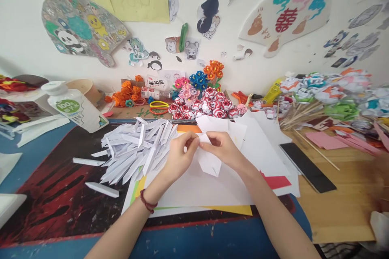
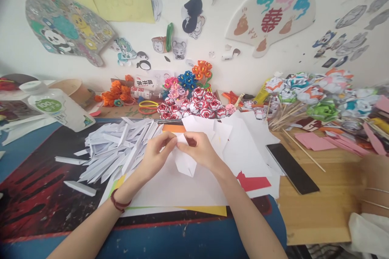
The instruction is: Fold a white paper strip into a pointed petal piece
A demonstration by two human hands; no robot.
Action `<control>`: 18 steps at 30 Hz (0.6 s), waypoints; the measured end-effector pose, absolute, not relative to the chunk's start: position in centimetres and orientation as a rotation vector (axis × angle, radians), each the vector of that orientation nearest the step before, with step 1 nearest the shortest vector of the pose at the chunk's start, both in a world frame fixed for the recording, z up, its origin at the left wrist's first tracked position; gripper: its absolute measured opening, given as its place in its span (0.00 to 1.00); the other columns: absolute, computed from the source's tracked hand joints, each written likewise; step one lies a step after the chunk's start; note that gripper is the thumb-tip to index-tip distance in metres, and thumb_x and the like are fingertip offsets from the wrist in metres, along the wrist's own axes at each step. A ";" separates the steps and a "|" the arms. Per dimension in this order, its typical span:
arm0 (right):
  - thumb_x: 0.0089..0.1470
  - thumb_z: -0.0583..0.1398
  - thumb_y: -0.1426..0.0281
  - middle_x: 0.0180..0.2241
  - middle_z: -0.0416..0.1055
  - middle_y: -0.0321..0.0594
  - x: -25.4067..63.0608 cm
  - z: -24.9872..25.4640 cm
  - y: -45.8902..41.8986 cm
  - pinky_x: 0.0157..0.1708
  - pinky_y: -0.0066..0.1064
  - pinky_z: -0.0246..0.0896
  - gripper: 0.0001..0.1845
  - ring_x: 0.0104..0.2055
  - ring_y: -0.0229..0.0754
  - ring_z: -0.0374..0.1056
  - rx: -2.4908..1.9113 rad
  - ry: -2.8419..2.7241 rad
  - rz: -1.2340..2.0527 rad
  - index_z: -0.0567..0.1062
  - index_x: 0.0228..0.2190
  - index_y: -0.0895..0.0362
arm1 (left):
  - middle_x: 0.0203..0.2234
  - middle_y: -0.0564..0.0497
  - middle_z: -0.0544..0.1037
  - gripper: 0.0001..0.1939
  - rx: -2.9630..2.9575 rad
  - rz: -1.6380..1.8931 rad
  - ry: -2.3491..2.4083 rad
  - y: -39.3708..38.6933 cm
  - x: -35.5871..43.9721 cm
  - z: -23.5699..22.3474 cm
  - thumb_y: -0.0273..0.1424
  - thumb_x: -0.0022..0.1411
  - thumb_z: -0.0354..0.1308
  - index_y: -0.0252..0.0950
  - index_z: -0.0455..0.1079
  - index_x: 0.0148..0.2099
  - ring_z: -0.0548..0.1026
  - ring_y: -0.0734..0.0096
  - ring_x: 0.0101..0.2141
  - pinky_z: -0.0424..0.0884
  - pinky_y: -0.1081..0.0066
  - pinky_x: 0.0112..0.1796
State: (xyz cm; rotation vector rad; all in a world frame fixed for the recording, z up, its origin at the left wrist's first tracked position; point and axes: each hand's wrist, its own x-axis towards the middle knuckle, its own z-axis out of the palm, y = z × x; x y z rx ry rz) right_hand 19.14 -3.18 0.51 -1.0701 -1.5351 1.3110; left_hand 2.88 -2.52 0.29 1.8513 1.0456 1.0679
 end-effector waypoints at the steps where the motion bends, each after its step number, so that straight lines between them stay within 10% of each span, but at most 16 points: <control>1: 0.51 0.61 0.62 0.25 0.64 0.35 19.1 0.6 -3.2 0.27 0.27 0.55 0.13 0.28 0.37 0.61 -1.067 -1.527 1.306 0.71 0.26 0.60 | 0.24 0.54 0.69 0.11 1.838 1.073 1.034 -2.5 2.9 0.3 0.32 0.65 0.48 0.35 0.64 0.31 0.67 0.74 0.27 0.63 0.74 0.31; 18: 0.51 0.63 0.64 0.26 0.66 0.35 19.2 0.7 -3.3 0.26 0.27 0.57 0.11 0.28 0.37 0.63 -0.993 -1.466 1.430 0.73 0.29 0.60 | 0.25 0.53 0.70 0.10 1.851 1.090 1.007 -2.9 2.7 0.6 0.30 0.65 0.50 0.34 0.66 0.32 0.67 0.74 0.28 0.62 0.73 0.31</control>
